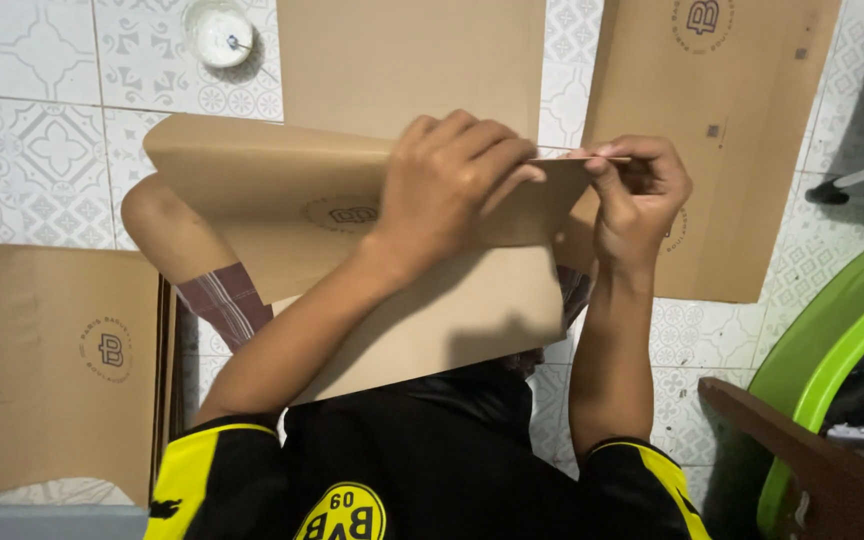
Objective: The person sits cross-legged on the floor and folds a flat cardboard sheet into a box shape. They then use a small brush to apply white glue from a bowl onto the cardboard flaps and press them together to secure the box.
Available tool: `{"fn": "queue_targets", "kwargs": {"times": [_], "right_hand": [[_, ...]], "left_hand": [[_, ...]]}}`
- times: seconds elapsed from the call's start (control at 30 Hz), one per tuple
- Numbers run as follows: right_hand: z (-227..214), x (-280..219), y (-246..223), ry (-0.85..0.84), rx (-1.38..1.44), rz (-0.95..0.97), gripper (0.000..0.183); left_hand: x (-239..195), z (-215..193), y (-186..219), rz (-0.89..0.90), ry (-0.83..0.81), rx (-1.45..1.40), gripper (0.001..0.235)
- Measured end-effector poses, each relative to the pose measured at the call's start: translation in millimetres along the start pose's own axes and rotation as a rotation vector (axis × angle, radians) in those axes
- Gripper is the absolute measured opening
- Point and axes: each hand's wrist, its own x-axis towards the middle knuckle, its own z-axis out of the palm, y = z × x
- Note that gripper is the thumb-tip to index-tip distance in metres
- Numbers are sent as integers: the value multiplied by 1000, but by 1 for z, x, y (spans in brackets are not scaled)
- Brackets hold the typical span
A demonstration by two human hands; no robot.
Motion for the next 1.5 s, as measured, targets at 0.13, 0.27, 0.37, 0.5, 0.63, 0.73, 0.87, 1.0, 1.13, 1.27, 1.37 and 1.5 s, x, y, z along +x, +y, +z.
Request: {"fn": "queue_targets", "kwargs": {"times": [0.13, 0.27, 0.37, 0.5, 0.63, 0.73, 0.87, 1.0, 1.13, 1.27, 1.37, 1.5], "right_hand": [[-3, 8, -2, -26, 16, -31, 25], [4, 19, -36, -230, -180, -96, 21], [6, 31, -63, -411, -590, -336, 20], [25, 40, -70, -641, -861, -621, 24], [33, 43, -77, -662, -708, -619, 12], [29, 40, -79, -655, -746, -567, 8], [52, 36, -80, -723, -806, -538, 14], [87, 31, -83, -782, -749, -642, 20], [83, 32, -74, -786, -689, -623, 12], [87, 32, -73, -772, -698, -571, 9], [107, 32, -82, -823, -694, -593, 20], [126, 32, -73, -822, -605, -670, 13]], "left_hand": [[-19, -41, -29, -52, -115, 30, 18], [-35, -49, -41, -81, -147, 131, 13], [-41, -37, -45, -24, -87, 222, 13], [-39, -35, -38, 82, -5, 271, 17], [-57, -64, -46, 22, -91, 310, 26], [-76, -95, -55, -115, -229, 348, 40], [-90, -103, -61, -105, -196, 395, 29], [-91, -102, -60, -73, -158, 426, 27], [-109, -125, -74, -118, -186, 379, 35], [-127, -146, -87, -112, -108, 455, 24], [-129, -145, -86, -99, -62, 405, 19], [-130, -139, -89, -125, -17, 320, 26]]}}
